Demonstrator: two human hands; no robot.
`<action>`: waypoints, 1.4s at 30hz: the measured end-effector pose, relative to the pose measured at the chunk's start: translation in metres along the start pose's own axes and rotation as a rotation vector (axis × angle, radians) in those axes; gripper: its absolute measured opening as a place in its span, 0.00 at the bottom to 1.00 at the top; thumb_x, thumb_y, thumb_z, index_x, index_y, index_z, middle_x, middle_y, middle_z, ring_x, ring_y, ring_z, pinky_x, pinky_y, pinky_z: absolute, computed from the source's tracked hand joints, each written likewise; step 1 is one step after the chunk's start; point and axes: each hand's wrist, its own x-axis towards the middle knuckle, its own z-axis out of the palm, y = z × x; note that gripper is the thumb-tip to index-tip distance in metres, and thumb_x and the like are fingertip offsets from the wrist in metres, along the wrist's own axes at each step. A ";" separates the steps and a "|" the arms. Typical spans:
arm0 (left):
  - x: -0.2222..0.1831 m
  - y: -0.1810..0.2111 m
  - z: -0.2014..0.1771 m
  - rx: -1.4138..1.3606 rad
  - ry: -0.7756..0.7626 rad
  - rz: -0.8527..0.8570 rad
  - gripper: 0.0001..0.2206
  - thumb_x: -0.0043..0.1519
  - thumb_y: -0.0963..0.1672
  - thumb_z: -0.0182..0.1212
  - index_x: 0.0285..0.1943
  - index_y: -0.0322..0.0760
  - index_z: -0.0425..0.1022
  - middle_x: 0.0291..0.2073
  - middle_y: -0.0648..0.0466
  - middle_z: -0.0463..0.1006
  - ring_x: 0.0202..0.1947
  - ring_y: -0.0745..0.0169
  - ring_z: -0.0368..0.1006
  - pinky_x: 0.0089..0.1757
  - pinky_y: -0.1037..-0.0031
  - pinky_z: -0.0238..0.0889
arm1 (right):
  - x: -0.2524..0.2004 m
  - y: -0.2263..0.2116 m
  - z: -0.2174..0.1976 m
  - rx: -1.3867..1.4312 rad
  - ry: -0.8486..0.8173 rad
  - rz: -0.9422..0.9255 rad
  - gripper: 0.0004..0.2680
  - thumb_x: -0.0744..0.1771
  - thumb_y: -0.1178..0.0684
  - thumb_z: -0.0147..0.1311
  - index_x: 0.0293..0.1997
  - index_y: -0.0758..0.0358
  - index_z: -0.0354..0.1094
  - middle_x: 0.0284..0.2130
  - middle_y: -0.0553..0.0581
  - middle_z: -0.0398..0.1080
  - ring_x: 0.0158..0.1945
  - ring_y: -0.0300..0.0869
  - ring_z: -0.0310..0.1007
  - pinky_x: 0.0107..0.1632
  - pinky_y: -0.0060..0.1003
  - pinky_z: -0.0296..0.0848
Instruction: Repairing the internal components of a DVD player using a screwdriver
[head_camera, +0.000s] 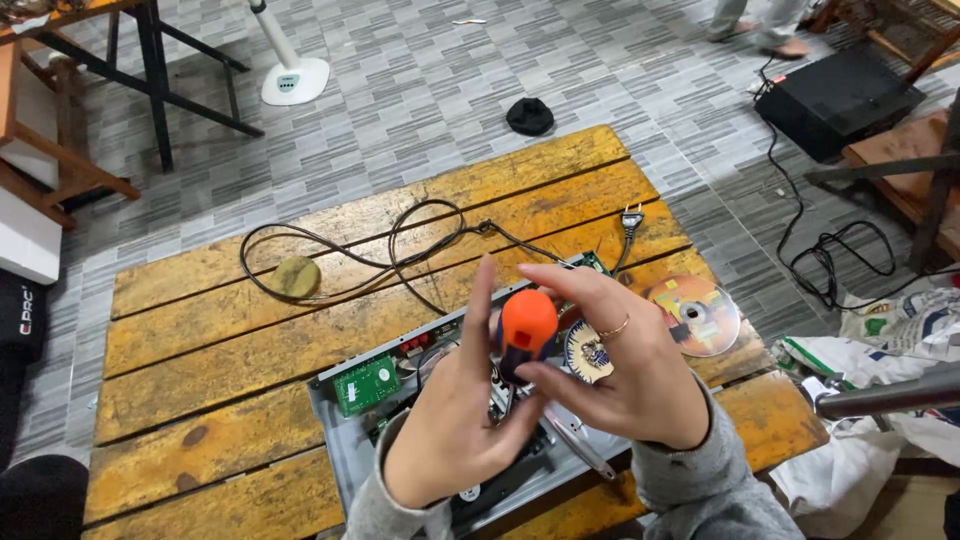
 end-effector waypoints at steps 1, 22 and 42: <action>0.000 0.001 -0.001 -0.001 -0.003 -0.001 0.43 0.61 0.43 0.56 0.77 0.32 0.24 0.51 0.39 0.77 0.37 0.38 0.79 0.41 0.64 0.69 | -0.001 -0.001 -0.001 0.000 0.001 0.003 0.23 0.65 0.48 0.60 0.64 0.66 0.57 0.54 0.62 0.71 0.51 0.49 0.75 0.54 0.39 0.72; 0.004 -0.003 0.000 0.126 0.302 -0.017 0.17 0.56 0.48 0.70 0.50 0.39 0.75 0.35 0.56 0.82 0.26 0.64 0.75 0.33 0.75 0.69 | -0.005 -0.002 0.005 -0.012 0.066 0.054 0.22 0.64 0.53 0.60 0.66 0.63 0.59 0.46 0.62 0.63 0.44 0.43 0.70 0.47 0.32 0.80; 0.010 -0.017 0.008 0.145 0.279 0.155 0.23 0.58 0.52 0.61 0.54 0.32 0.71 0.48 0.44 0.79 0.50 0.44 0.77 0.53 0.60 0.69 | 0.000 -0.003 0.006 -0.044 0.055 -0.082 0.23 0.65 0.45 0.61 0.64 0.65 0.60 0.48 0.63 0.66 0.50 0.49 0.72 0.56 0.40 0.73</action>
